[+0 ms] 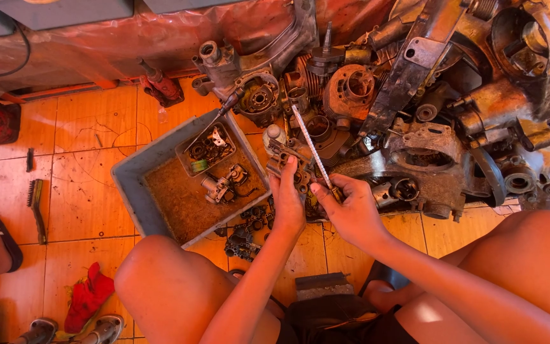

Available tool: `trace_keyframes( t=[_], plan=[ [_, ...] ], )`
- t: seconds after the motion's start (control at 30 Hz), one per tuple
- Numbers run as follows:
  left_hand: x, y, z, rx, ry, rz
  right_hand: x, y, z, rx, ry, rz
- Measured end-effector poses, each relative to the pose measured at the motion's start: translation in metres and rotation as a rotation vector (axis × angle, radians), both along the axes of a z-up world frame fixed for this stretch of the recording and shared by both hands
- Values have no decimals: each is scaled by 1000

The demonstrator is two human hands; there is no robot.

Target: Removing screws from a motorcycle carburetor using a screwdriver to disassemble it.

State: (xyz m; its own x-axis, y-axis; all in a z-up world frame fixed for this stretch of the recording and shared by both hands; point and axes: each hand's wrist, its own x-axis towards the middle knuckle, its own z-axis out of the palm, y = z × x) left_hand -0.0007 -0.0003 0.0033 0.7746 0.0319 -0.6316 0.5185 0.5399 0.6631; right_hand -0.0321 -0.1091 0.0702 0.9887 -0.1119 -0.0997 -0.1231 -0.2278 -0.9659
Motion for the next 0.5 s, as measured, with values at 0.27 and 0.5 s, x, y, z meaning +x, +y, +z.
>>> trace_keyframes(
  t=[0.27,0.5],
  plan=[
    [-1,-1,21,29,-46,-9,-8,-6,0,-147,14,59],
    [14,-3,-25,-177,-191,169,-3,-21,-29,-117,-41,140]
  ],
)
